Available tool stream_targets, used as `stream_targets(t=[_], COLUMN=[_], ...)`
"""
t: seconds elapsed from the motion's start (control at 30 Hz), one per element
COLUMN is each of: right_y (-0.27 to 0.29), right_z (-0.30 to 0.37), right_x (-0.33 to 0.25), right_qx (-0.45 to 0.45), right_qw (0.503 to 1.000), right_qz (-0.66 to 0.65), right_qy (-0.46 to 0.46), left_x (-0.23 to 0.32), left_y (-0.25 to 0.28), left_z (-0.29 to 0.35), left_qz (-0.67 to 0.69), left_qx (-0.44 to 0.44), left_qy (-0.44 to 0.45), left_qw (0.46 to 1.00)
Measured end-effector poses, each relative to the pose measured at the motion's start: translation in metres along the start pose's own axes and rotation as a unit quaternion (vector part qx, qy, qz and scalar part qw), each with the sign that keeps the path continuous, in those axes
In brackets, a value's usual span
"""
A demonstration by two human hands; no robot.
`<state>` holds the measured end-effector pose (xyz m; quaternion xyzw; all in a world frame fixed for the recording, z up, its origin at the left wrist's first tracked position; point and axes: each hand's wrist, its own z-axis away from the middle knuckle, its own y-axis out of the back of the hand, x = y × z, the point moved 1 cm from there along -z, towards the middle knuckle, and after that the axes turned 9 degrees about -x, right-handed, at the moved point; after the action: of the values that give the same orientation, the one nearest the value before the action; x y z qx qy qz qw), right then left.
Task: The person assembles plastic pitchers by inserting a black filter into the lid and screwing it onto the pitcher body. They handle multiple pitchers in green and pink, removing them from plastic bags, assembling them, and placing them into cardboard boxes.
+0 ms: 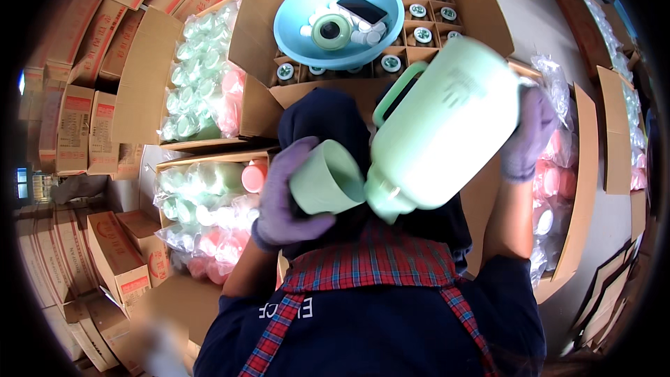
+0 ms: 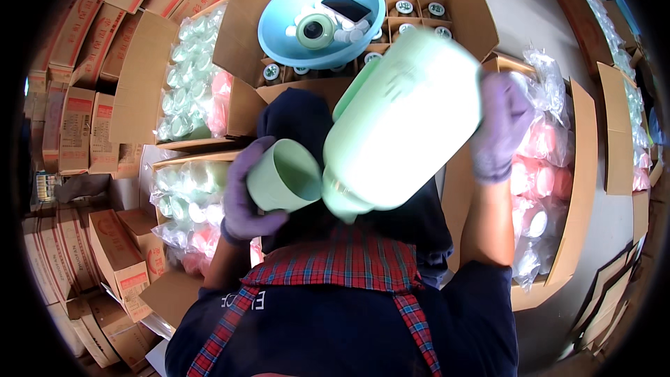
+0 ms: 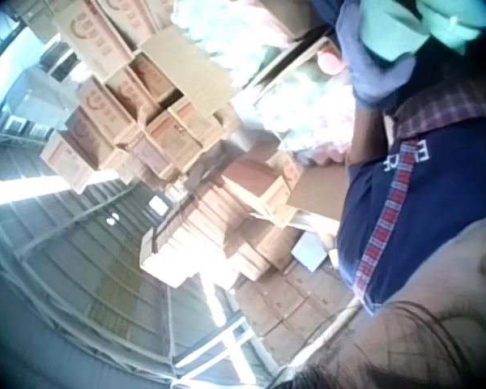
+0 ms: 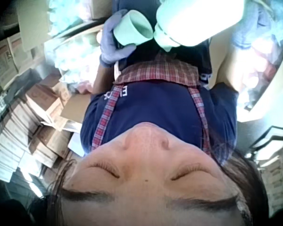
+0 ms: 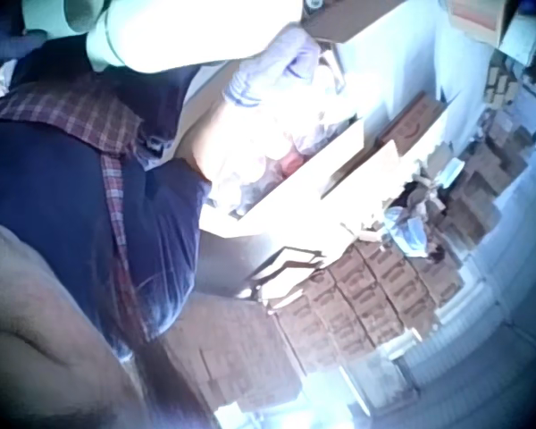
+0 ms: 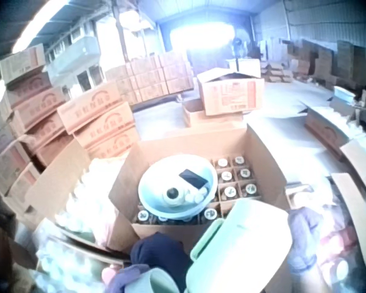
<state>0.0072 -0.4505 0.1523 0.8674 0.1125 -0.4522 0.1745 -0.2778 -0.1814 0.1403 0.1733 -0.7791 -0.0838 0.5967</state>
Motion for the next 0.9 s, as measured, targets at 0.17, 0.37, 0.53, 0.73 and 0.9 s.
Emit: stream_targets(t=[0.17, 0.37, 0.53, 0.73, 0.9], right_y=[-0.079, -0.087, -0.077, -0.13, -0.141], right_z=[0.005, -0.045, -0.109, -0.114, -0.133], right_x=[-0.065, -0.039, 0.144, 0.313, 0.371], right_qx=[-0.318, -0.351, -0.317, -0.242, -0.352], right_qw=[0.924, 0.924, 0.863, 0.822, 0.741], right_qz=[0.035, -0.016, 0.369, 0.439, 0.488], right_qy=[0.21, 0.15, -0.135, -0.272, -0.297], left_x=[-0.021, -0.068, -0.132, -0.233, -0.225], left_y=[0.036, 0.072, 0.079, 0.077, 0.056], left_z=[-0.019, -0.103, -0.219, -0.274, -0.252], left_qz=[0.062, -0.041, -0.333, -0.54, -0.568], left_qx=[0.214, 0.215, 0.097, -0.139, -0.069], left_qy=[0.065, 0.097, 0.056, 0.236, 0.058], left_qw=[0.973, 0.971, 0.936, 0.796, 0.818])
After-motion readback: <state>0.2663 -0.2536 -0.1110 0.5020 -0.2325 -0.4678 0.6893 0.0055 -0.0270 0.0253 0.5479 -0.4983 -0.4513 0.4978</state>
